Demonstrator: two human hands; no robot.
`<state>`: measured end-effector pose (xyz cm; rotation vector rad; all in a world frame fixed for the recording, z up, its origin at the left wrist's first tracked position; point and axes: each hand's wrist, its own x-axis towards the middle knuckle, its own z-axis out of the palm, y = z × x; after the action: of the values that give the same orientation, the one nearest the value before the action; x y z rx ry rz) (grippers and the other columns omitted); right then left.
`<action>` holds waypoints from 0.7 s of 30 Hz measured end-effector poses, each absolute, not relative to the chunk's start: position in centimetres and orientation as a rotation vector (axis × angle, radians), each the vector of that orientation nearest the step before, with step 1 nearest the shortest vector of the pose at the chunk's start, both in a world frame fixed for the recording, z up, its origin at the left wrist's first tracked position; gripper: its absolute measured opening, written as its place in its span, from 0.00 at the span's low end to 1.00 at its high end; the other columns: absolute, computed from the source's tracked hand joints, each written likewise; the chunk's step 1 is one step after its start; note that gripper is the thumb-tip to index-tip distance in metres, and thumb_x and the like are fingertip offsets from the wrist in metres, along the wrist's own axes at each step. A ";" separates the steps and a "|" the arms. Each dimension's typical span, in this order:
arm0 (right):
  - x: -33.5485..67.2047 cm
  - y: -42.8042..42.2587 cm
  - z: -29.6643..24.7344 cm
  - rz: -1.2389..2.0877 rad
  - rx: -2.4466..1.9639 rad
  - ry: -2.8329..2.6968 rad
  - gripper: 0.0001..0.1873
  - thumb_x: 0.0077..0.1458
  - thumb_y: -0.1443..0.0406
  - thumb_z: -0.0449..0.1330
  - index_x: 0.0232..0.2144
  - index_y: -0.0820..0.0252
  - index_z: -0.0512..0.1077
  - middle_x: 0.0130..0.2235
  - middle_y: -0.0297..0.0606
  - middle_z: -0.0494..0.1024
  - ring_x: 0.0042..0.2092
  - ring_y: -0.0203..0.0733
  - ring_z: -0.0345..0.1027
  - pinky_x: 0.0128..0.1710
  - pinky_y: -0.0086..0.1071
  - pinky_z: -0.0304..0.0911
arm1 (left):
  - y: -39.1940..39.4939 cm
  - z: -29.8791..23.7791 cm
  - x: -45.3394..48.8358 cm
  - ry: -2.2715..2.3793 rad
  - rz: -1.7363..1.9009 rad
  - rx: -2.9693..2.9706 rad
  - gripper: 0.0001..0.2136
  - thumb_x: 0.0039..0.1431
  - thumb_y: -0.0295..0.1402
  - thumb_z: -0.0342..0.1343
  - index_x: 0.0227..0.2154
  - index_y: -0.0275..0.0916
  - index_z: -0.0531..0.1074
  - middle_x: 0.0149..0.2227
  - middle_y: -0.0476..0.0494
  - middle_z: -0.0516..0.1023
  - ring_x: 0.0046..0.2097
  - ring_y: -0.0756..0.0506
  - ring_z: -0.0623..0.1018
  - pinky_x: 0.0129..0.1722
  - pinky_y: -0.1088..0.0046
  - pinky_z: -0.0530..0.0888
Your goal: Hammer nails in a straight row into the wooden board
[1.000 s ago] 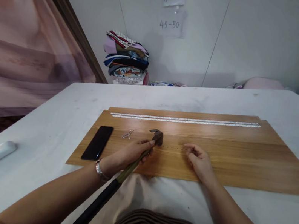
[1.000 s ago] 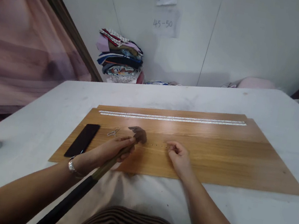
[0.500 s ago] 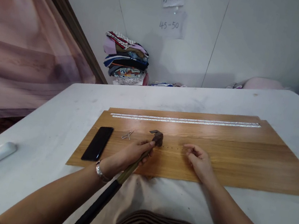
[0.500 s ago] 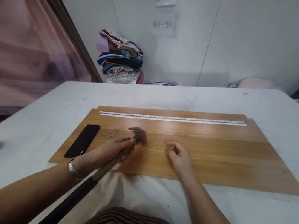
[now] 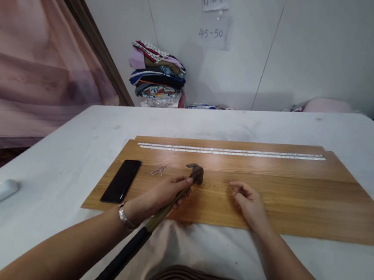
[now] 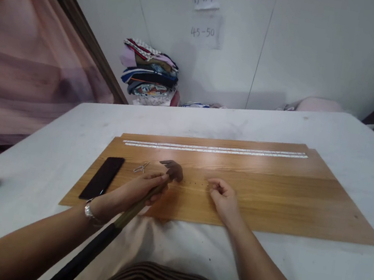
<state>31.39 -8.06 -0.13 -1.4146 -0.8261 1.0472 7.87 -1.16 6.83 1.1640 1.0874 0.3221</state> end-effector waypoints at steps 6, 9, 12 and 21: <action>31.5 -8.1 -0.3 1.018 -1.427 -0.871 0.15 0.38 0.62 0.57 0.31 0.59 0.76 0.24 0.30 0.67 0.21 0.32 0.52 0.20 0.28 0.47 | -0.9 7.3 7.8 1.067 0.338 1.154 0.18 0.57 0.48 0.54 0.33 0.36 0.66 0.29 0.49 0.69 0.20 0.57 0.64 0.16 0.81 0.58; 31.5 -8.1 -0.5 1.018 -1.421 -0.879 0.15 0.38 0.63 0.57 0.31 0.59 0.76 0.24 0.30 0.68 0.21 0.31 0.52 0.19 0.27 0.47 | -0.8 7.2 7.8 1.050 0.354 1.150 0.17 0.57 0.48 0.55 0.33 0.36 0.66 0.28 0.50 0.69 0.19 0.58 0.63 0.15 0.81 0.57; 31.5 -8.2 -0.6 1.019 -1.417 -0.889 0.15 0.38 0.63 0.57 0.31 0.59 0.76 0.25 0.30 0.67 0.21 0.30 0.51 0.19 0.26 0.46 | -0.9 6.9 7.8 1.055 0.339 1.152 0.18 0.57 0.49 0.55 0.32 0.36 0.66 0.28 0.50 0.69 0.20 0.58 0.64 0.16 0.82 0.58; 31.4 -8.1 -0.3 1.043 -1.406 -0.862 0.14 0.37 0.63 0.58 0.31 0.59 0.75 0.24 0.30 0.67 0.20 0.30 0.51 0.18 0.25 0.46 | -1.1 7.0 7.9 1.076 0.340 1.141 0.18 0.56 0.49 0.56 0.33 0.36 0.66 0.27 0.50 0.69 0.19 0.57 0.63 0.16 0.81 0.58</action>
<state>31.43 -8.13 -0.33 -1.4061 -0.8623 1.0428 7.91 -1.06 7.00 1.1406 1.0759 0.3403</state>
